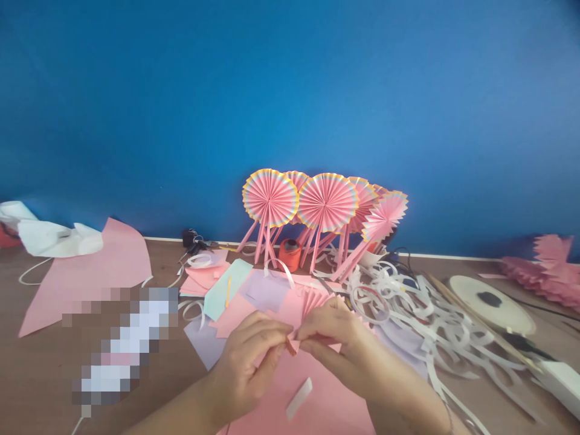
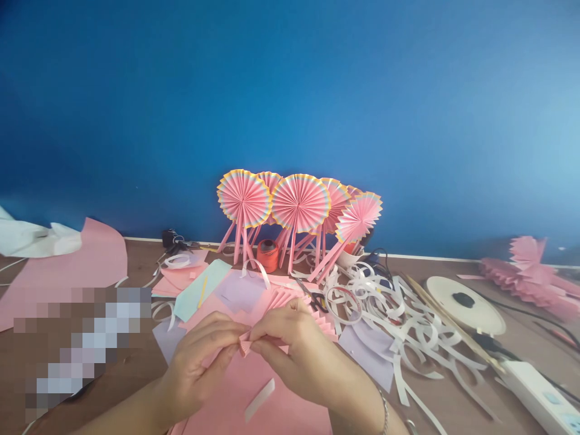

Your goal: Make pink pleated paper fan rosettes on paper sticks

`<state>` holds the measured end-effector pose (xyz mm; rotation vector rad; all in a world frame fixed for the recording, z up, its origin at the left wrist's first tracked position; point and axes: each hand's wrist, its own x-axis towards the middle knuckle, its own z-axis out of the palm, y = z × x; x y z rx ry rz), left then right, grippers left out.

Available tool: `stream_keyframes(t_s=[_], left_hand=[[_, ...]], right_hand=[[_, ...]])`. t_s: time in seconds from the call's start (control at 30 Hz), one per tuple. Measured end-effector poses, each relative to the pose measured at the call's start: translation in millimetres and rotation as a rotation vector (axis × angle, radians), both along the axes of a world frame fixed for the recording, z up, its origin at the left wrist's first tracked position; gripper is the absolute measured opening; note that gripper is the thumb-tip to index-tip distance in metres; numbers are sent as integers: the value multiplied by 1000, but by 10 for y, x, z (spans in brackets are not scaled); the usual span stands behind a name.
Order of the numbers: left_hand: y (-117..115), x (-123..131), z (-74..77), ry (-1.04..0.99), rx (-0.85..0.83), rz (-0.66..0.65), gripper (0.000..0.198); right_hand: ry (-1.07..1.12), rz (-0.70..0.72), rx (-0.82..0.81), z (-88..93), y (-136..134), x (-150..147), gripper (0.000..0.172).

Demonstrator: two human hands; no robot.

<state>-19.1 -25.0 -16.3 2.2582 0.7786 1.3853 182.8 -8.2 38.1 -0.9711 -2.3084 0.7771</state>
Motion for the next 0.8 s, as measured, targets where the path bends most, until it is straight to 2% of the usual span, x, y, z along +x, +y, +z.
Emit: stream_keyframes(t_s=[0.33,0.53,0.7,0.8], left_hand=[[-47,9,-86,-15,-133,-3,31],[-59,1,-112,-59,-290,-70,27],[-91,34,-137,-183,-416,-79,14],[-89,76,-148,-240,-483,-12,5]], right_hand=[[2,-13,3,11,-53,-34,15],[-69,-52,26,2,-86,-55,17],[-88,-63,52,-20,-102,-126,16],[-89,-98,79,-47,-107,-177,14]])
